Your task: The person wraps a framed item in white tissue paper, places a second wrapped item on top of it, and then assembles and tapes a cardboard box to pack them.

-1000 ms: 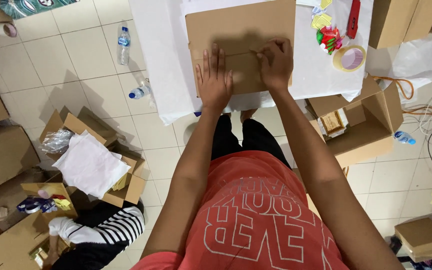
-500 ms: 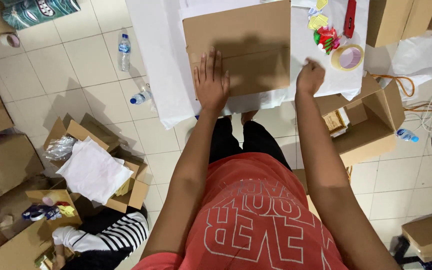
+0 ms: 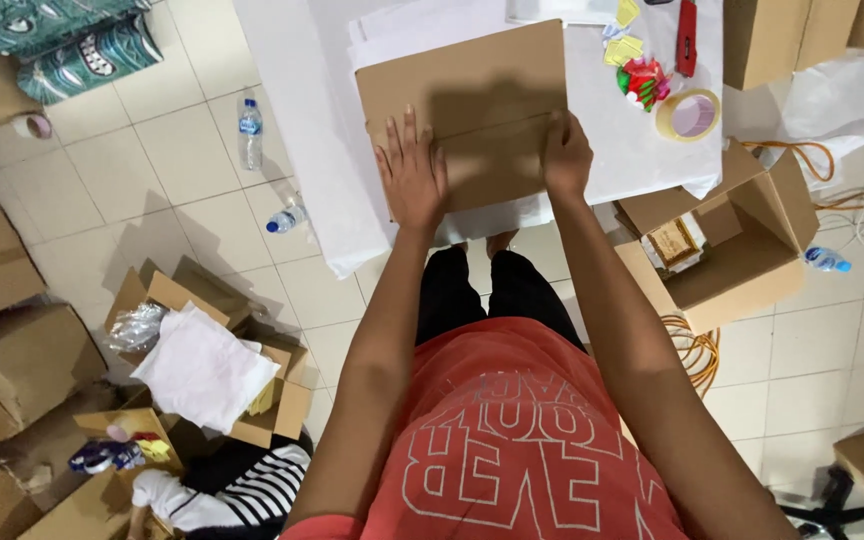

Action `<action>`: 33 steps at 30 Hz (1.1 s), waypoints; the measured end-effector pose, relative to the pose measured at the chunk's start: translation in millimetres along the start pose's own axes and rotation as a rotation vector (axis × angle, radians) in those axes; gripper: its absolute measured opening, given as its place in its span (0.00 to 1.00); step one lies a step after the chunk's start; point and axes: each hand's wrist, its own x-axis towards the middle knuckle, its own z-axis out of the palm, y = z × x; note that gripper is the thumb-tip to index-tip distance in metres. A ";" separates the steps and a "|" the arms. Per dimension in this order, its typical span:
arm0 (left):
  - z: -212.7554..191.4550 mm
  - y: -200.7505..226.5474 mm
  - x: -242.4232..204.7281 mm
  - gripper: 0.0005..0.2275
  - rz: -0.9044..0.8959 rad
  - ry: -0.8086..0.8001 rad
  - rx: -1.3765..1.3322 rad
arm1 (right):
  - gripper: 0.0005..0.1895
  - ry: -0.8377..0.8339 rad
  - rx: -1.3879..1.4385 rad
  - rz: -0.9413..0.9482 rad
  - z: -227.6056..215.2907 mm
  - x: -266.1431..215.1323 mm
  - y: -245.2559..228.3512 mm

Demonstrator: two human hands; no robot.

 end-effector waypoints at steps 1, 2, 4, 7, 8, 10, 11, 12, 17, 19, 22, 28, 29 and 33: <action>-2.3 -0.5 -0.2 0.17 -0.004 -0.054 0.007 | 0.29 -0.018 0.014 0.011 -0.4 1.7 0.1; -3.5 -0.9 3.2 0.17 0.001 -0.105 0.013 | 0.30 -0.029 0.034 0.022 -0.9 5.0 -0.5; -5.5 -1.9 1.1 0.19 0.003 -0.143 0.044 | 0.32 -0.017 0.055 0.045 1.0 5.3 1.2; -5.0 -1.8 0.4 0.23 0.001 -0.173 0.080 | 0.34 -0.004 0.044 0.072 0.2 -0.4 -8.2; -7.0 -2.7 -2.1 0.23 -0.006 -0.166 0.092 | 0.33 -0.012 0.015 0.074 0.6 -5.4 -13.1; -7.6 -1.4 -1.2 0.23 0.009 -0.158 0.091 | 0.35 -0.020 0.038 0.094 5.5 6.8 3.0; -8.0 -1.4 0.1 0.23 0.014 -0.141 0.091 | 0.37 -0.035 0.057 0.102 8.5 13.1 10.4; -9.9 -1.4 1.5 0.23 0.028 -0.142 0.085 | 0.37 -0.021 0.064 0.106 4.4 12.5 11.1; -11.3 -1.9 2.4 0.24 0.066 -0.108 0.103 | 0.29 0.167 0.689 0.395 2.4 43.7 112.3; -11.0 -2.7 4.6 0.24 0.086 -0.087 0.082 | 0.21 0.286 0.530 0.396 -5.5 45.4 149.1; -9.1 -4.4 3.9 0.23 0.105 -0.061 0.040 | 0.15 0.436 0.281 0.353 -19.2 57.7 189.7; -9.1 -11.2 3.4 0.24 0.182 -0.052 0.148 | 0.23 0.541 0.009 0.072 -28.3 145.3 261.7; -8.4 -11.2 6.1 0.25 0.202 -0.037 0.158 | 0.26 0.546 -0.078 0.035 -30.4 162.1 264.6; -11.7 -8.1 -2.5 0.24 0.171 -0.041 0.121 | 0.30 0.547 -0.259 -0.055 -22.2 209.6 296.4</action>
